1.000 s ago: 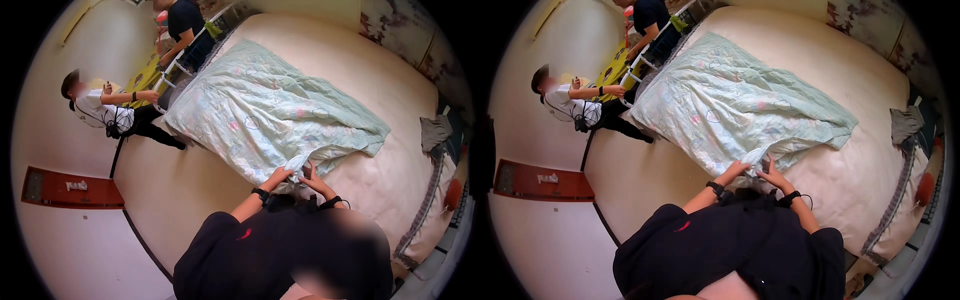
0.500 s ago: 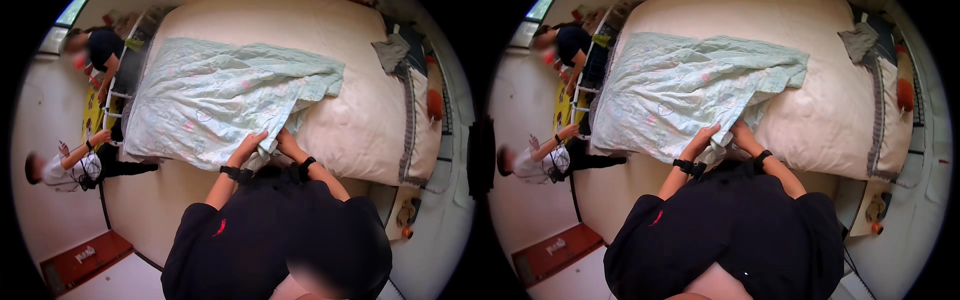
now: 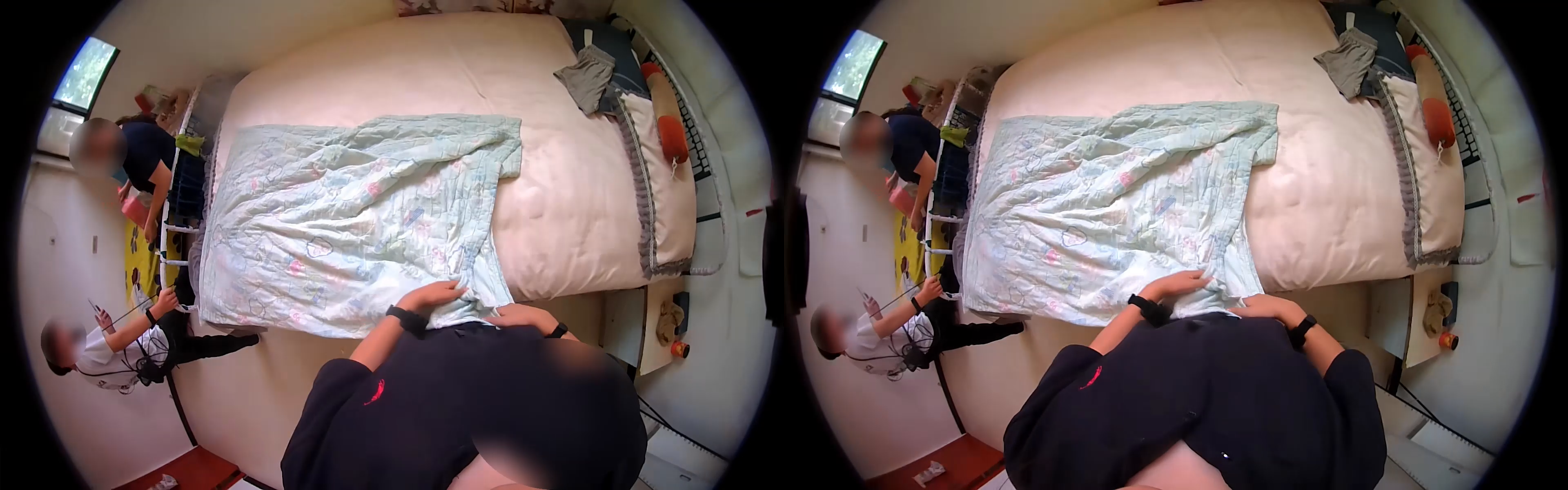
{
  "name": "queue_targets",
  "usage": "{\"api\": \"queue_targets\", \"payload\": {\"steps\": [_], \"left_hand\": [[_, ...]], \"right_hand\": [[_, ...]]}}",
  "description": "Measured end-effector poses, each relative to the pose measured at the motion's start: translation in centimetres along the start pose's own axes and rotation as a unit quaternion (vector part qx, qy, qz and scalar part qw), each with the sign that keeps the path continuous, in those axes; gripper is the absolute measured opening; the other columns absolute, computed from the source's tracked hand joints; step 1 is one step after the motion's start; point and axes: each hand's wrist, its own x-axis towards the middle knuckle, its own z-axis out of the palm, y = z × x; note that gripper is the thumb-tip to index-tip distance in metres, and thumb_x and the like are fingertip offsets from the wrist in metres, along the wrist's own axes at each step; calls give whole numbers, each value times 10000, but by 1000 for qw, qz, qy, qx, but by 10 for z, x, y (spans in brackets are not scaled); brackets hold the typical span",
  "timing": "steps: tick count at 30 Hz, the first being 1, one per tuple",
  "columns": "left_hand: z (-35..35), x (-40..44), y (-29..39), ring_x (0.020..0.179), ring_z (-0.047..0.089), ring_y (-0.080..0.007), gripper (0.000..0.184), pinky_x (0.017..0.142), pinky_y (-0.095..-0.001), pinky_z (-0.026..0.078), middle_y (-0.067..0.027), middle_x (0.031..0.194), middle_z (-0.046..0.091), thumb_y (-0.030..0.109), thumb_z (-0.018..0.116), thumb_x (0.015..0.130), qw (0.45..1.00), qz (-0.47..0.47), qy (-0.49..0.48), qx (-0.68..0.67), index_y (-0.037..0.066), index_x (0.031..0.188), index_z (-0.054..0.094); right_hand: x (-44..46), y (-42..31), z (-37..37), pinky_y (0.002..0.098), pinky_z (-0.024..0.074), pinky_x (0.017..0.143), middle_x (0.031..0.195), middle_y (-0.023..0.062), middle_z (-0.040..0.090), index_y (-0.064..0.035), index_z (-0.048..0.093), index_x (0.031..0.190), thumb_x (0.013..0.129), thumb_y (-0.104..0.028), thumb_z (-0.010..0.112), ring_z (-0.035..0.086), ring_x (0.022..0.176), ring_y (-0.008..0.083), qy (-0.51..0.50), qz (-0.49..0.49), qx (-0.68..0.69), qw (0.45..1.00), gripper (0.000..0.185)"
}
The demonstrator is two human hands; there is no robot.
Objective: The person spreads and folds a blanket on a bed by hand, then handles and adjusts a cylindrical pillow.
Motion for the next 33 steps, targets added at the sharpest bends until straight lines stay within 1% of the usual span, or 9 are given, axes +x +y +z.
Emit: {"api": "queue_targets", "payload": {"steps": [4, 6, 12, 15, 18, 24, 26, 30, 33], "left_hand": [[3, 16, 2, 1037, 444, -216, 545, 904, -300, 321, -173, 1146, 479, 416, 381, 867, 974, -71, -198, 89, -33, 1175, 408], [-6, 8, 19, 1108, 405, -219, 539, 942, -283, 292, -173, 1205, 442, 378, 360, 878, 988, 113, -102, -5, -16, 1245, 334], [-29, -52, 60, 1251, 222, -210, 720, 1017, -340, 192, -105, 1399, 89, 460, 443, 820, 937, 194, 96, -274, 66, 1342, 144], [-21, -67, 72, 1238, 253, -232, 843, 1006, -319, 200, -125, 1353, 227, 358, 634, 732, 969, 211, -16, -128, 65, 1338, 126], [-3, -64, 68, 1001, 505, -204, 454, 863, -285, 364, -81, 1039, 564, 172, 588, 765, 989, 27, 127, -77, 68, 1181, 438], [-7, -85, 77, 893, 515, -130, 258, 811, -251, 378, -52, 941, 590, 2, 473, 728, 969, 53, 186, -155, 32, 967, 567], [-7, -101, 84, 850, 501, -111, 154, 773, -239, 382, -28, 891, 582, 41, 530, 780, 959, 74, 209, -179, 30, 929, 569], [-6, -142, 106, 540, 366, -44, 107, 462, -178, 254, 21, 676, 462, 117, 563, 790, 915, 124, 227, -309, 12, 809, 568], [7, -153, 97, 702, 448, -83, 154, 626, -215, 347, -15, 767, 521, 182, 556, 786, 900, 115, 222, -358, 28, 788, 555]], "right_hand": [[-5, -38, -27, 343, 438, 616, 717, 160, 578, -60, 585, 927, 832, -314, 490, 567, 650, 278, 87, -134, -70, 985, 288], [-5, -61, -44, 308, 435, 651, 782, 128, 589, -50, 564, 980, 840, -256, 501, 561, 696, 212, 78, -180, -21, 980, 257], [2, -101, -61, 281, 404, 797, 1001, 87, 564, -39, 481, 1120, 827, -171, 532, 513, 932, 164, 58, -319, 221, 920, 325], [28, -82, -69, 272, 411, 787, 1013, 65, 560, -47, 543, 1047, 816, -114, 541, 508, 922, 136, 31, -323, 214, 921, 240], [52, -53, -93, 286, 424, 773, 995, 69, 555, -55, 595, 933, 798, -80, 534, 519, 924, 173, 52, -372, 81, 923, 151], [163, 92, -113, 327, 427, 785, 1003, 157, 526, -18, 461, 1132, 754, -197, 572, 523, 889, 262, 430, -44, -133, 892, 432], [182, 115, -122, 372, 442, 754, 1046, 162, 490, -12, 411, 1178, 773, -259, 565, 518, 858, 265, 231, 177, 458, 840, 499], [205, 111, -113, 499, 406, 842, 1197, 130, 408, -95, 268, 1285, 834, -386, 465, 458, 1014, 294, 40, 71, 658, 748, 572], [215, 68, -101, 472, 398, 863, 1207, 138, 416, -76, 317, 1260, 837, -382, 458, 441, 1069, 275, -46, 45, 722, 689, 540]]}}
